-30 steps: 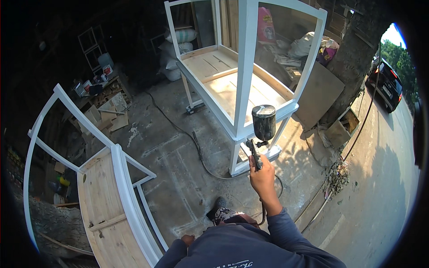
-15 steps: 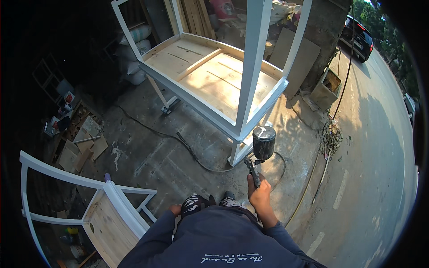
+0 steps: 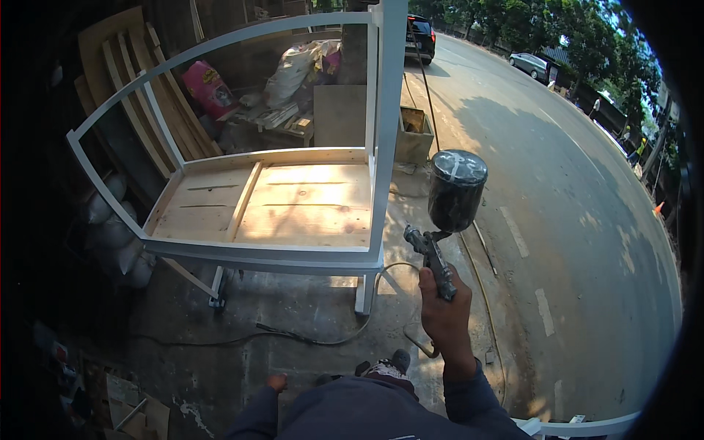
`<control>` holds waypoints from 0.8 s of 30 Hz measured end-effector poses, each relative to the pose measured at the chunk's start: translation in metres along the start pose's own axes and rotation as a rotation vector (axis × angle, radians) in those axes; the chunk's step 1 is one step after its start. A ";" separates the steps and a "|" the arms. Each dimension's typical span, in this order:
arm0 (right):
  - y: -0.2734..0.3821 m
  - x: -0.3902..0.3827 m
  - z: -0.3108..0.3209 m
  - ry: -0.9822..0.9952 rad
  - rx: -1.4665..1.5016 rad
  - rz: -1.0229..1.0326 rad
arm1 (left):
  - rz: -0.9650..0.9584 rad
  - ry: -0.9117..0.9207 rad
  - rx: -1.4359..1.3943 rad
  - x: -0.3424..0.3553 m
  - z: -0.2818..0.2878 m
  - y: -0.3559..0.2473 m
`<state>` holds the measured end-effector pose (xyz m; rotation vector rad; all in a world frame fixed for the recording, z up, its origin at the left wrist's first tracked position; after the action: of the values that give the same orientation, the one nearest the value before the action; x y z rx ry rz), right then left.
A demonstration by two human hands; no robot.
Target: Spray painting wooden furniture frames with white paint using a compressed air spray gun.
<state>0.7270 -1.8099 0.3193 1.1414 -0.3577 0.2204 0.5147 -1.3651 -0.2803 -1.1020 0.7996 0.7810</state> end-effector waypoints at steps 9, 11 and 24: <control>0.195 0.072 0.037 -0.446 0.075 0.270 | 0.182 0.214 0.357 0.048 0.059 0.065; 0.232 0.084 0.057 -0.504 -0.055 0.234 | 0.113 0.171 0.484 0.024 0.041 0.012; 0.276 0.094 -0.065 -0.576 -0.454 0.134 | -0.425 0.381 1.292 0.138 0.151 -0.118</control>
<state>0.7283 -1.6399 0.5646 0.7117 -0.9455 -0.0807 0.7076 -1.2324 -0.3083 -0.1885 1.0780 -0.3621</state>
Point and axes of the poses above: each hand's wrist, its own x-axis towards the middle knuckle, its own z-axis out of the back of the hand, y = z × x, the point moved 5 cm from there along x, towards the middle knuckle, and after that the axes turned 7 degrees about y, right-handed, at the moved point
